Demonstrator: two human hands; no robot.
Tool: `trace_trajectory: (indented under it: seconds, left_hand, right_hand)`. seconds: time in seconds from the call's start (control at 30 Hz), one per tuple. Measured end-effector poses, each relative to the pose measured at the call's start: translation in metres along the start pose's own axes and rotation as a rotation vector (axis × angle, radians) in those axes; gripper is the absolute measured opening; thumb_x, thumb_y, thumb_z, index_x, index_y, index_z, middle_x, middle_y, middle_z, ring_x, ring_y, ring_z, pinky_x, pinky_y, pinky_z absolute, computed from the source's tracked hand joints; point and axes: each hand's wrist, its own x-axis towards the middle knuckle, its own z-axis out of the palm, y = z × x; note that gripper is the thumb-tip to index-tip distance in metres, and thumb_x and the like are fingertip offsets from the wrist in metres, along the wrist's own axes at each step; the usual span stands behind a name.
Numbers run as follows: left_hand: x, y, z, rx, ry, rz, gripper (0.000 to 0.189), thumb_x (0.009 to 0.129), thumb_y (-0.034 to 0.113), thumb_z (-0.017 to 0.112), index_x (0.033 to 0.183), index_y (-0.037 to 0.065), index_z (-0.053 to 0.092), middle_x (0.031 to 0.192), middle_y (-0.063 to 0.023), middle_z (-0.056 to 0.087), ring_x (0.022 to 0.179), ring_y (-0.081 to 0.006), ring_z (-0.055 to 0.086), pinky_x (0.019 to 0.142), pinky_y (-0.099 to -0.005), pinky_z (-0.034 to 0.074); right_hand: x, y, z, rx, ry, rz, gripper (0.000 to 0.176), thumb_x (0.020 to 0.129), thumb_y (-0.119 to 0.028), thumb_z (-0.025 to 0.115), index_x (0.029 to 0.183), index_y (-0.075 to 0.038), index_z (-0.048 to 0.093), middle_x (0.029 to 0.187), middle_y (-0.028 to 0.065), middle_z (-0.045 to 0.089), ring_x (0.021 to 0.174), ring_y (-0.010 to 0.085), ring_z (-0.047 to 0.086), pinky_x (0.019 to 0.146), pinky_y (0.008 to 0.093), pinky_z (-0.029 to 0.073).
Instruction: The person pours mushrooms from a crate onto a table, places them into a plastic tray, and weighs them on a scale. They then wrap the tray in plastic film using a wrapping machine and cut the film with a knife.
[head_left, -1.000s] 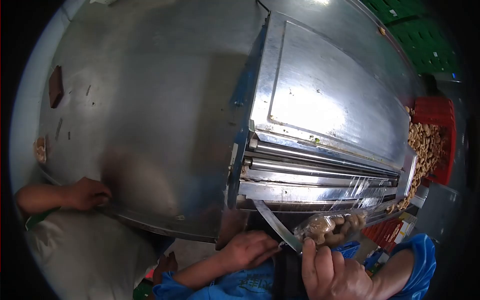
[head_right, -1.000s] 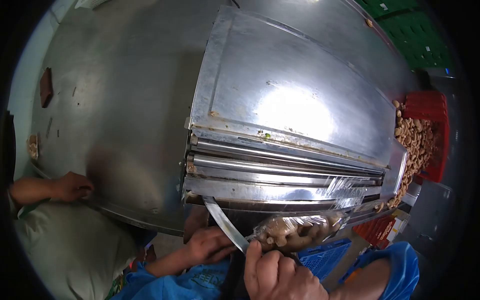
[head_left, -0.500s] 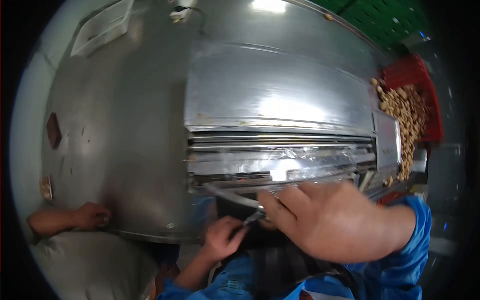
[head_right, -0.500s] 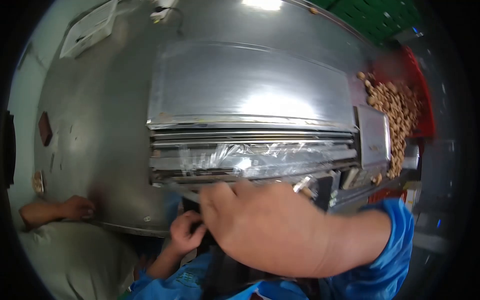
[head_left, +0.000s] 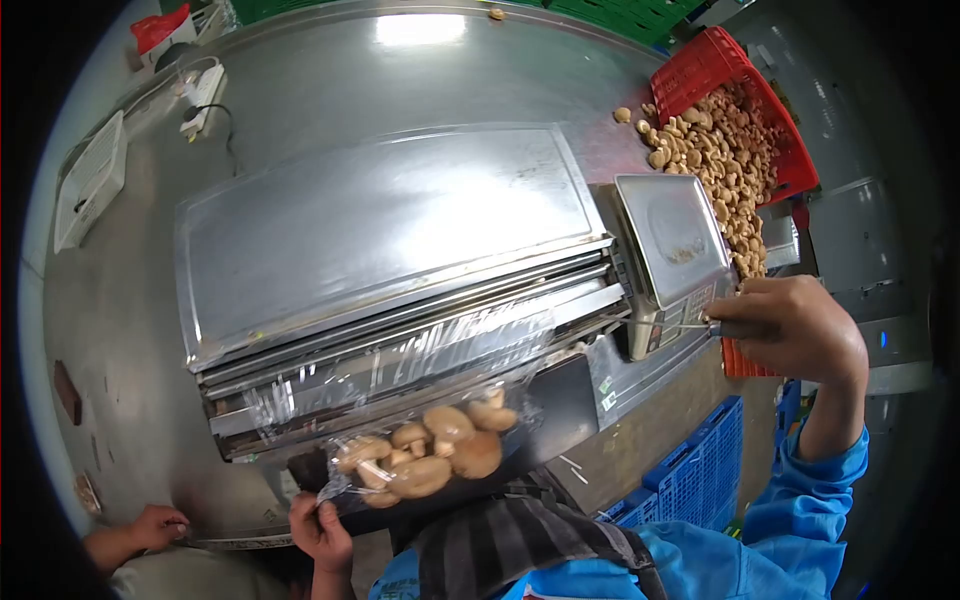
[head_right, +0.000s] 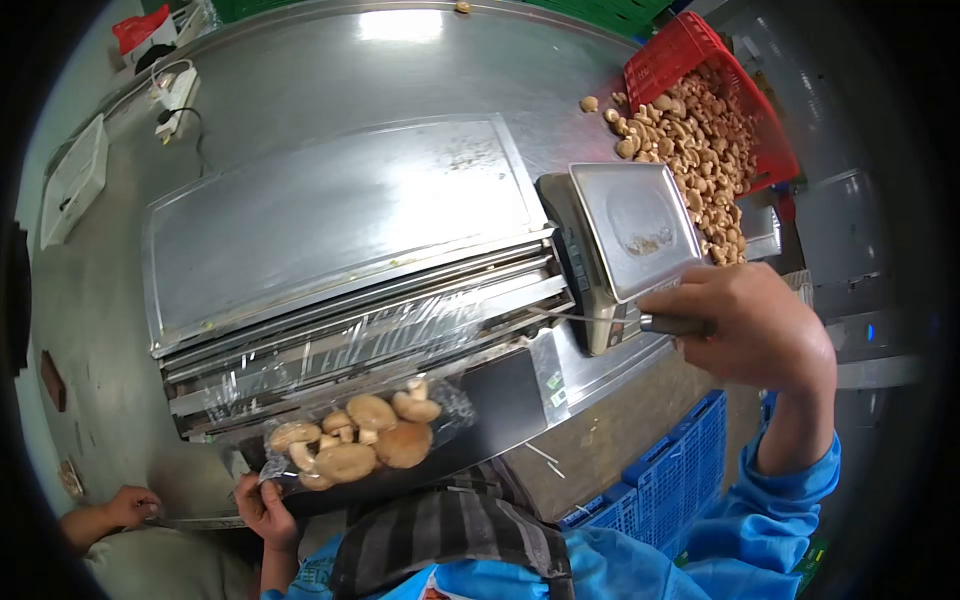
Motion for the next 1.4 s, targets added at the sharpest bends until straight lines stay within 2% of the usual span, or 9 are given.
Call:
trace_trajectory:
  seconds: [0.1, 0.27, 0.6, 0.77, 0.93, 1.03, 1.13, 1.23, 1.4]
  left_hand:
    - [0.000, 0.005, 0.001, 0.092, -0.004, 0.009, 0.010, 0.085, 0.002, 0.049, 0.094, -0.001, 0.046, 0.086, -0.0113, 0.049, 0.076, -0.0187, 0.045, 0.072, -0.0289, 0.039]
    - [0.006, 0.021, 0.018, 0.290, 0.110, 0.013, 0.009, 0.088, 0.005, 0.050, 0.095, -0.001, 0.046, 0.087, -0.0082, 0.049, 0.080, -0.0167, 0.047, 0.075, -0.0278, 0.038]
    - [-0.009, -0.007, 0.008, 0.252, 0.134, -0.044, 0.016, 0.089, 0.004, 0.049, 0.104, -0.001, 0.047, 0.096, -0.0096, 0.053, 0.090, -0.0189, 0.050, 0.084, -0.0316, 0.040]
    - [-0.014, -0.016, 0.005, 0.287, 0.083, -0.164, 0.027, 0.098, 0.026, 0.033, 0.103, 0.003, 0.046, 0.096, -0.0099, 0.055, 0.087, -0.0156, 0.051, 0.079, -0.0314, 0.042]
    - [-0.023, -0.034, -0.010, 0.205, 0.030, -0.199, 0.026, 0.097, 0.027, 0.035, 0.105, 0.005, 0.045, 0.093, -0.0079, 0.055, 0.082, -0.0157, 0.052, 0.075, -0.0317, 0.043]
    - [-0.024, -0.043, -0.009, -0.230, 0.056, -0.318, 0.023, 0.097, 0.026, 0.037, 0.104, 0.006, 0.045, 0.093, -0.0068, 0.054, 0.080, -0.0155, 0.051, 0.073, -0.0307, 0.043]
    - [-0.009, -0.007, 0.018, 0.232, 0.100, -0.105, 0.025, 0.097, 0.029, 0.035, 0.101, 0.006, 0.046, 0.094, -0.0070, 0.053, 0.083, -0.0148, 0.051, 0.074, -0.0297, 0.042]
    - [-0.005, 0.001, 0.019, 0.324, 0.048, -0.071, 0.032, 0.097, 0.033, 0.029, 0.099, 0.007, 0.046, 0.094, -0.0078, 0.053, 0.089, -0.0142, 0.050, 0.077, -0.0301, 0.041]
    - [-0.012, -0.019, 0.002, -0.438, 0.137, -0.529, 0.031, 0.094, 0.028, 0.038, 0.100, 0.000, 0.049, 0.098, -0.0132, 0.056, 0.087, -0.0193, 0.053, 0.077, -0.0316, 0.044]
  right_hand:
    - [0.003, 0.021, 0.008, 0.001, -0.031, 0.067, 0.041, 0.060, -0.001, 0.060, 0.099, -0.012, 0.067, 0.078, 0.0089, 0.061, 0.072, 0.0288, 0.060, 0.064, 0.0370, 0.048]
    - [0.023, 0.060, 0.018, 0.045, -0.099, -0.075, 0.039, 0.061, -0.002, 0.060, 0.098, -0.012, 0.067, 0.075, 0.0083, 0.061, 0.071, 0.0282, 0.060, 0.063, 0.0372, 0.048]
    - [0.070, 0.098, 0.024, 0.128, -0.202, -0.276, 0.037, 0.059, -0.001, 0.064, 0.094, -0.011, 0.068, 0.073, 0.0065, 0.062, 0.065, 0.0247, 0.062, 0.056, 0.0330, 0.048]
    - [0.076, 0.098, 0.031, 0.162, -0.223, -0.285, 0.035, 0.062, -0.002, 0.061, 0.096, -0.011, 0.066, 0.072, 0.0071, 0.059, 0.065, 0.0270, 0.060, 0.056, 0.0360, 0.047]
    - [0.067, 0.093, 0.028, 0.092, -0.192, -0.243, 0.036, 0.058, 0.000, 0.067, 0.093, -0.008, 0.068, 0.069, 0.0070, 0.061, 0.061, 0.0232, 0.061, 0.051, 0.0322, 0.047]
    - [0.061, 0.102, 0.021, 0.164, -0.178, -0.220, 0.036, 0.057, 0.002, 0.066, 0.092, -0.007, 0.069, 0.067, 0.0072, 0.061, 0.057, 0.0212, 0.061, 0.048, 0.0306, 0.046]
    - [0.063, 0.102, 0.021, 0.221, -0.186, -0.218, 0.036, 0.057, 0.002, 0.066, 0.092, -0.007, 0.069, 0.066, 0.0078, 0.061, 0.054, 0.0198, 0.060, 0.046, 0.0298, 0.045]
    - [0.064, 0.106, 0.014, 0.221, -0.220, -0.241, 0.035, 0.057, 0.002, 0.066, 0.091, -0.007, 0.069, 0.066, 0.0080, 0.061, 0.054, 0.0200, 0.060, 0.046, 0.0300, 0.045]
    - [0.069, 0.098, 0.007, 0.146, -0.279, -0.195, 0.031, 0.060, 0.000, 0.065, 0.090, -0.007, 0.069, 0.068, 0.0072, 0.061, 0.061, 0.0235, 0.062, 0.051, 0.0333, 0.047]
